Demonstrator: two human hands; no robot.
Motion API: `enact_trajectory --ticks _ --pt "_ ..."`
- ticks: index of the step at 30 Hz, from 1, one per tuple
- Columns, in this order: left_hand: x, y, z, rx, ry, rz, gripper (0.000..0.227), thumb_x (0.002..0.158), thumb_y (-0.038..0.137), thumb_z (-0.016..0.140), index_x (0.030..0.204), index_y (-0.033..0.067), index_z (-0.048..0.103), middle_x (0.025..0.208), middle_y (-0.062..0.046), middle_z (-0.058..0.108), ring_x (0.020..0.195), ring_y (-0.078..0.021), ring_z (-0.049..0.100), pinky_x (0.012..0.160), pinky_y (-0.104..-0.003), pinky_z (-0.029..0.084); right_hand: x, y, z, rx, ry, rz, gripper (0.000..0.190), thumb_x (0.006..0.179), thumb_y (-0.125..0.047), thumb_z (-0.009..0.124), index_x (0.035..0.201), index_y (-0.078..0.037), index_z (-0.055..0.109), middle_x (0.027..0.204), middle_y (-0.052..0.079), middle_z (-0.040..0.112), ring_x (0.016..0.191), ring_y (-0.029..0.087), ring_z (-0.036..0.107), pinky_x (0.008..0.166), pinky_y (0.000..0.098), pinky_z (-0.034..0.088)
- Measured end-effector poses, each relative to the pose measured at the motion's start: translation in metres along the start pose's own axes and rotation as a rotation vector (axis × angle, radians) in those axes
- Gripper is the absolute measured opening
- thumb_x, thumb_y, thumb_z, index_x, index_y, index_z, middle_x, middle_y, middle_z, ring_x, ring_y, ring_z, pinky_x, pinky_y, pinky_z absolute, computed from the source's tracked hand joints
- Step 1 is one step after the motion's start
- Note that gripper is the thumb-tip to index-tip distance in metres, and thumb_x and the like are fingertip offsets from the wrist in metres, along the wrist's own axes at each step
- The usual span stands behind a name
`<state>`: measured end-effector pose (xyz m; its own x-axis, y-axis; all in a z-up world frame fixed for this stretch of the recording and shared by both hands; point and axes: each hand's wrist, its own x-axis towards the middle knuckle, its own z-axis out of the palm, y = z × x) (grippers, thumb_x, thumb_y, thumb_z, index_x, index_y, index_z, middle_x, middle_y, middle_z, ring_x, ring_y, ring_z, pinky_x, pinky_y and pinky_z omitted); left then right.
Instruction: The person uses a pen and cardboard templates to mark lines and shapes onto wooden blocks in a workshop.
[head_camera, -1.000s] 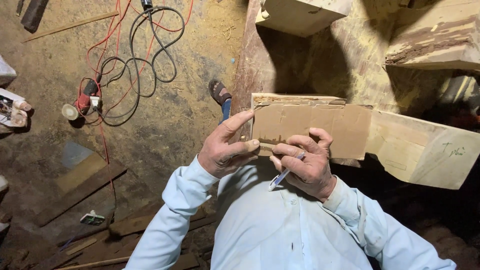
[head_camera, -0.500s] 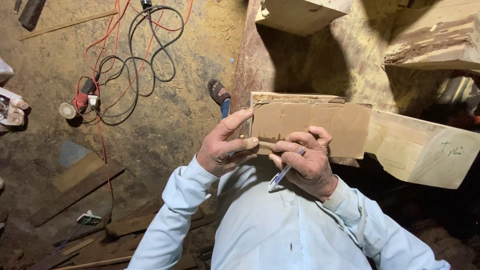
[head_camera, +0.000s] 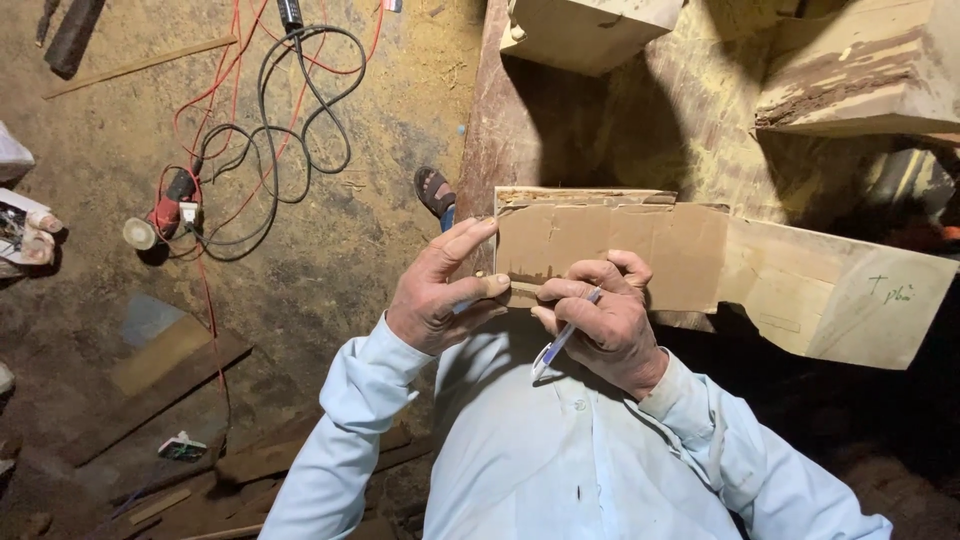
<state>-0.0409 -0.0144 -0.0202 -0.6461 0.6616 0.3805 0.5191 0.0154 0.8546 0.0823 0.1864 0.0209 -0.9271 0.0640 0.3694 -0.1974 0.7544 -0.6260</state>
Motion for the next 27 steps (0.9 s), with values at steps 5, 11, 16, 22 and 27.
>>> enact_trajectory --ticks 5,11,16,22,27 --pt "0.001 0.001 -0.002 0.117 -0.025 0.067 0.023 0.085 0.032 0.085 0.105 0.0219 0.081 0.147 -0.014 0.06 0.134 -0.043 0.056 0.111 -0.052 0.045 0.006 -0.001 -0.005 0.023 -0.003 0.01 0.031 0.088 -0.012 0.079 0.07 -0.02 0.054 0.092 -0.007 0.075 0.088 0.019 0.062 0.1 0.0424 0.032" --pt "0.005 0.012 0.001 0.323 -0.043 0.133 0.023 0.085 0.038 0.083 0.098 0.0195 0.077 0.144 -0.012 0.062 0.132 -0.0443 0.056 0.11 -0.055 0.043 -0.009 0.016 -0.016 0.478 -0.032 0.224 0.03 0.094 -0.015 0.072 0.071 -0.021 0.053 0.084 -0.006 0.074 0.085 0.022 0.061 0.098 0.0374 0.03" --pt "0.003 0.019 0.007 0.439 -0.024 0.098 0.026 0.089 0.042 0.078 0.097 0.0174 0.074 0.142 -0.011 0.064 0.131 -0.0428 0.058 0.109 -0.055 0.04 0.018 -0.004 -0.041 0.613 -0.033 0.372 0.016 0.101 0.005 0.049 0.1 0.011 0.064 0.082 0.005 0.05 0.078 0.012 0.044 0.107 0.0262 0.044" --pt "-0.009 0.017 0.019 0.435 -0.008 0.012 0.025 0.087 0.04 0.08 0.098 0.018 0.072 0.144 -0.01 0.063 0.13 -0.0389 0.06 0.112 -0.056 0.037 -0.015 0.023 -0.022 0.419 -0.044 0.367 0.006 0.092 -0.009 0.072 0.095 -0.008 0.067 0.087 0.005 0.062 0.085 0.024 0.058 0.1 0.0363 0.039" --pt "-0.006 0.025 0.02 0.425 0.001 -0.04 0.026 0.088 0.039 0.079 0.099 0.0164 0.07 0.143 -0.01 0.064 0.127 -0.0384 0.061 0.112 -0.06 0.036 0.012 0.008 -0.035 0.342 -0.106 0.262 0.009 0.083 -0.009 0.076 0.088 -0.013 0.071 0.088 0.001 0.073 0.09 0.024 0.072 0.093 0.0349 0.043"
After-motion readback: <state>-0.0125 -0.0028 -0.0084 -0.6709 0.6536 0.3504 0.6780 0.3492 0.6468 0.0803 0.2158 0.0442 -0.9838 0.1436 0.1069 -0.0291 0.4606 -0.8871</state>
